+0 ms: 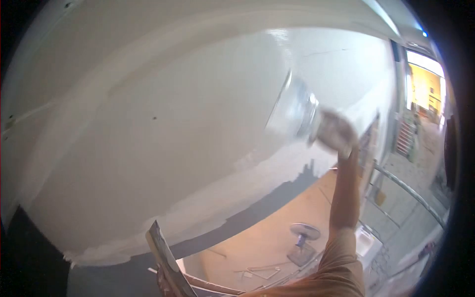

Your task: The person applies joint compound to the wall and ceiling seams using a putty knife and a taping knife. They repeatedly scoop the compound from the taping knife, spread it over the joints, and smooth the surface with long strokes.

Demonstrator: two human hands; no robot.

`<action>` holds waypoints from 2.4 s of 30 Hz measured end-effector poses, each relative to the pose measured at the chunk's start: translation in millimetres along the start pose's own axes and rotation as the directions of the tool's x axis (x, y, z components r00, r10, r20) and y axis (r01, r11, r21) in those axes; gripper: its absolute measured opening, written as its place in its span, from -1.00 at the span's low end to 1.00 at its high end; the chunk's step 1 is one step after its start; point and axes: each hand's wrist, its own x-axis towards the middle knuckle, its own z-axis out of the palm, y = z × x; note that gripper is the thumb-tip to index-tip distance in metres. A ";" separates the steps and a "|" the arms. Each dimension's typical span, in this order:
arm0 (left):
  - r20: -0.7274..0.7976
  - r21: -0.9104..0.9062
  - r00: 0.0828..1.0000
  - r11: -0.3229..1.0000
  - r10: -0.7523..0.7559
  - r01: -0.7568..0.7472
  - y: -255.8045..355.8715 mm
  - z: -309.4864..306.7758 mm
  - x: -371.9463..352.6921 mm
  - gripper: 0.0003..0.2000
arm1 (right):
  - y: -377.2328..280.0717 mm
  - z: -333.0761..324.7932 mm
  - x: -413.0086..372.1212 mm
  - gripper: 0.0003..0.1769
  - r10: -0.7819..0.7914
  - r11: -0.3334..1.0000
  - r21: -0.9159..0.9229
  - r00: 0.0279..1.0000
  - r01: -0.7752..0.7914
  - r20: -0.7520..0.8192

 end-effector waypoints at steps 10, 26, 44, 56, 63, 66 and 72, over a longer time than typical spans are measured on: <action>0.483 0.108 0.794 0.925 -0.369 0.364 -92.6 134.7 17.3 -0.48 | 128.7 146.8 -247.2 -0.33 0.003 -0.002 -0.999 0.999 0.041 0.041; 0.763 0.237 0.361 0.752 -0.536 0.615 -150.4 181.6 -27.7 -0.51 | 153.9 120.1 -461.7 -0.38 -0.364 -0.004 -0.791 0.737 -0.612 -0.569; 0.840 0.167 0.497 0.974 -0.220 0.151 -304.2 279.5 -107.2 -0.54 | 123.5 134.4 -455.6 -0.67 0.134 0.925 0.047 0.207 -0.377 -0.969; 0.959 0.078 0.284 0.979 -0.022 -0.186 -296.3 321.7 -142.7 -0.65 | 38.5 42.1 -404.0 -0.59 0.021 0.947 -0.113 0.412 -0.299 -0.911; 0.818 0.436 0.057 0.681 -0.573 0.588 -308.9 347.3 -135.2 -0.59 | -18.1 34.9 -360.1 -0.33 -0.333 -0.130 -0.932 0.900 -0.338 -0.280; 0.777 0.520 -0.055 0.590 -0.627 0.617 -303.6 369.2 -131.0 -0.56 | -18.0 43.5 -359.5 -0.14 -0.013 -0.625 -0.747 0.961 -0.224 -0.277; 0.729 0.594 -0.218 0.440 -0.649 0.674 -303.2 397.6 -129.6 -0.54 | -24.5 22.6 -402.1 -0.18 -0.044 -0.718 -0.618 0.907 -0.319 -0.418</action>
